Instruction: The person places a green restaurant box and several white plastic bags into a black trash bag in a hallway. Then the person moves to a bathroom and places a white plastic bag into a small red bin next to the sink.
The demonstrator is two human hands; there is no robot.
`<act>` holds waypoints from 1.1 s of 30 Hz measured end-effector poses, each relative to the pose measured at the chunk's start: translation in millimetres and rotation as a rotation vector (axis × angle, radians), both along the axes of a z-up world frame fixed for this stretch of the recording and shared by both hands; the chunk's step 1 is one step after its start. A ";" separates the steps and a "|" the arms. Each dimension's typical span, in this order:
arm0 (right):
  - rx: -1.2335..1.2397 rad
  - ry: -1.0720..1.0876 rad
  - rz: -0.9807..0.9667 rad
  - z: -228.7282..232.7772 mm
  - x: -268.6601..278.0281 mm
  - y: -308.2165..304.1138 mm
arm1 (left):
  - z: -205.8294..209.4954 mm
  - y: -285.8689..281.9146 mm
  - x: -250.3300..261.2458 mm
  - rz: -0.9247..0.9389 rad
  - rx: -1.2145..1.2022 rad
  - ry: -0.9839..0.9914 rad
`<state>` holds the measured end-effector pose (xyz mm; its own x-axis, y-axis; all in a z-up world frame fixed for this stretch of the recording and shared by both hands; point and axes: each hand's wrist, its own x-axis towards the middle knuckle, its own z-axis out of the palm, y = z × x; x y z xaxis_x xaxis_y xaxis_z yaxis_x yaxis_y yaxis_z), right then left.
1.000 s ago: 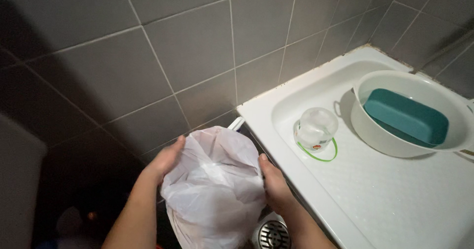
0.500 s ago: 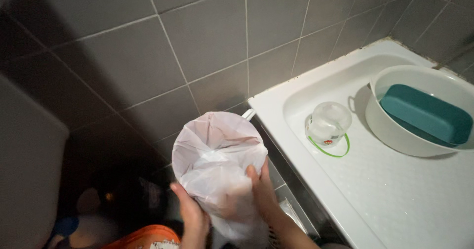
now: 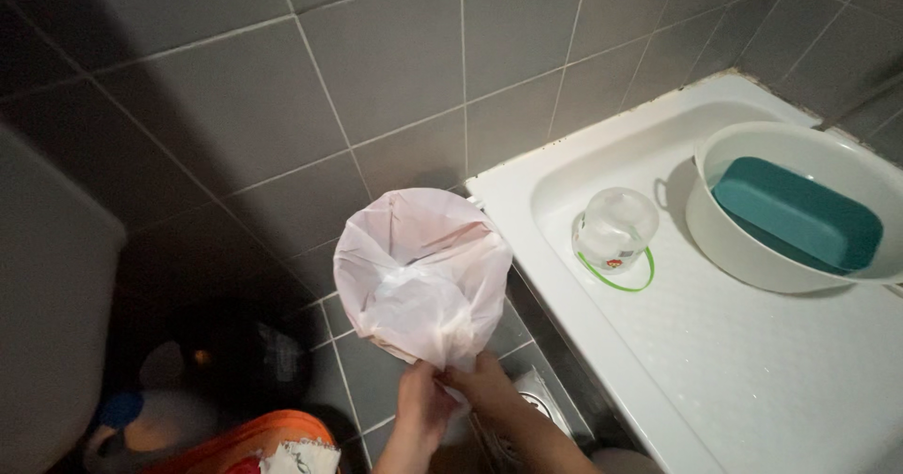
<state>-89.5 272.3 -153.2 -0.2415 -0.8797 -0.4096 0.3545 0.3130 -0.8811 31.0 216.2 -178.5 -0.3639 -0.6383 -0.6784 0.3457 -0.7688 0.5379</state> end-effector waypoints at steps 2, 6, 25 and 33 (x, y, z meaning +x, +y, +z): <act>0.144 0.209 -0.010 -17.2 -7.6 1.3 | 8.3 10.0 -4.4 -0.130 -0.177 -0.150; 0.306 0.532 -0.004 -43.2 -14.3 4.4 | 29.4 27.7 -20.8 -0.137 -0.429 -0.424; -0.112 0.709 0.584 9.2 2.8 38.8 | 23.2 -19.4 0.2 -0.462 0.100 0.086; -0.662 1.411 0.631 -28.4 -79.6 56.9 | 11.3 -19.1 9.7 -0.347 0.040 0.081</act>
